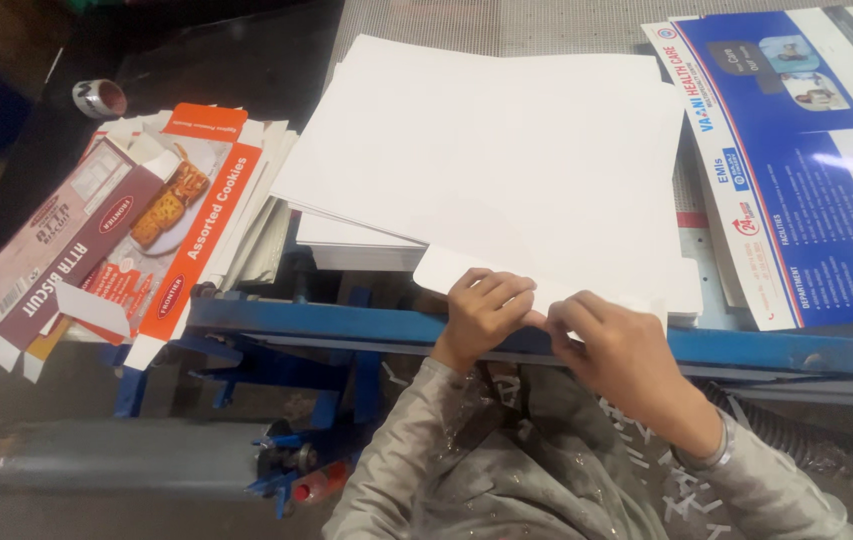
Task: The person repeatedly folds large white paper sheets in half on a blue metal workbench. They align the edges, press the crease, and stack the folded sheets to the right. The process is continuous and repetitive throughout the clip.
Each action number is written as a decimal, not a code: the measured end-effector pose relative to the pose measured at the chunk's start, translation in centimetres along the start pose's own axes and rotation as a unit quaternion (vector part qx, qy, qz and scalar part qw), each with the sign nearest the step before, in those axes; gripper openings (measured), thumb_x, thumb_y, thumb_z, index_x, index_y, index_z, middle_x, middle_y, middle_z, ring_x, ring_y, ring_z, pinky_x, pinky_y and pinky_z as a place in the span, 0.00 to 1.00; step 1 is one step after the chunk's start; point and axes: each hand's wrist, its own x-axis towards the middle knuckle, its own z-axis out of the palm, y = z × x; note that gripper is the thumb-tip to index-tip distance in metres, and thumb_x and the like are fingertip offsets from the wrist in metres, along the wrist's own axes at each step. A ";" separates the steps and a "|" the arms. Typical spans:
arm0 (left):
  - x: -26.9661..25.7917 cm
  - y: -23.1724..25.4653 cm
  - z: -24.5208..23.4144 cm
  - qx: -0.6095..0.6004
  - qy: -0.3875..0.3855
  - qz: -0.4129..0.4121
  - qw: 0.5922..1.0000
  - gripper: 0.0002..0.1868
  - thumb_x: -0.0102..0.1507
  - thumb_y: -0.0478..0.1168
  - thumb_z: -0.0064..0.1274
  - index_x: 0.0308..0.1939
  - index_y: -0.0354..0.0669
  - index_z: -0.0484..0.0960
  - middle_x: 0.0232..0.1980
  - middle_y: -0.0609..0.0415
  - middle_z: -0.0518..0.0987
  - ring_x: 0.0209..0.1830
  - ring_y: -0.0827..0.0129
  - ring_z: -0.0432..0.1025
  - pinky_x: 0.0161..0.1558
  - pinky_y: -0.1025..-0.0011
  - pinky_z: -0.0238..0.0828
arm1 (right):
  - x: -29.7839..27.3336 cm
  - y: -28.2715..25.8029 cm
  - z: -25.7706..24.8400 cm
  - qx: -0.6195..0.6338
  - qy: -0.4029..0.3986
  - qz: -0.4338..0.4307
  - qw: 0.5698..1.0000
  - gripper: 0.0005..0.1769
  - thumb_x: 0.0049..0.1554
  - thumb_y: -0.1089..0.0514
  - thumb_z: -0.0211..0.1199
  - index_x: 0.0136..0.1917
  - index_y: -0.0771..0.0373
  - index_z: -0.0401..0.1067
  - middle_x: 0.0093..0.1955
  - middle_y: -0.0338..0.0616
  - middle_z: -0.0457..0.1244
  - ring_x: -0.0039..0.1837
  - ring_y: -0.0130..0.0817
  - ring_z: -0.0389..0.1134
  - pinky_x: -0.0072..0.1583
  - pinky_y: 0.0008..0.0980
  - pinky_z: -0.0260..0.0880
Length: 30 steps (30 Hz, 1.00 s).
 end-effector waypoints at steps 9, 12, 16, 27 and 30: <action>0.2 0.4 -0.3 -0.013 0.001 -0.006 1.000 0.21 0.59 0.58 0.61 0.34 0.44 0.79 0.40 0.60 0.82 0.41 0.68 0.79 0.43 0.68 0.71 | -0.7 1.8 0.3 0.135 -0.008 0.003 0.991 0.07 0.50 0.63 0.65 0.42 0.61 0.69 0.37 0.38 0.65 0.37 0.31 0.70 0.39 0.31 0.69; -0.3 0.1 0.1 -0.025 0.000 -0.027 0.999 0.20 0.60 0.56 0.63 0.35 0.44 0.80 0.41 0.60 0.83 0.42 0.68 0.79 0.45 0.68 0.72 | -3.0 3.9 -0.5 0.214 -0.069 0.049 0.973 0.05 0.54 0.62 0.63 0.38 0.63 0.69 0.32 0.39 0.64 0.33 0.28 0.68 0.38 0.30 0.68; -1.5 -0.8 1.5 -0.152 -0.012 -0.144 0.978 0.22 0.69 0.60 0.49 0.38 0.45 0.82 0.44 0.58 0.85 0.45 0.68 0.81 0.48 0.69 0.75 | -5.1 5.3 -0.3 0.141 -0.193 0.128 0.963 0.16 0.61 0.56 0.65 0.34 0.66 0.72 0.33 0.43 0.60 0.34 0.33 0.63 0.41 0.33 0.65; 0.9 -3.3 -0.1 -0.714 -0.129 -0.373 0.578 0.46 0.73 0.71 0.16 0.80 0.40 0.58 0.81 0.40 0.62 0.81 0.50 0.59 0.78 0.52 0.55 | 0.8 4.3 4.1 0.253 0.048 0.114 0.960 0.08 0.56 0.66 0.66 0.51 0.67 0.77 0.44 0.43 0.73 0.47 0.29 0.77 0.49 0.26 0.76; 1.1 -3.4 -0.3 -0.726 -0.139 -0.372 0.561 0.51 0.71 0.74 0.13 0.80 0.37 0.59 0.81 0.40 0.62 0.82 0.48 0.57 0.80 0.52 0.51 | 1.7 4.4 4.9 0.186 0.122 0.111 0.969 0.08 0.57 0.66 0.68 0.52 0.67 0.77 0.45 0.45 0.72 0.47 0.32 0.76 0.49 0.28 0.75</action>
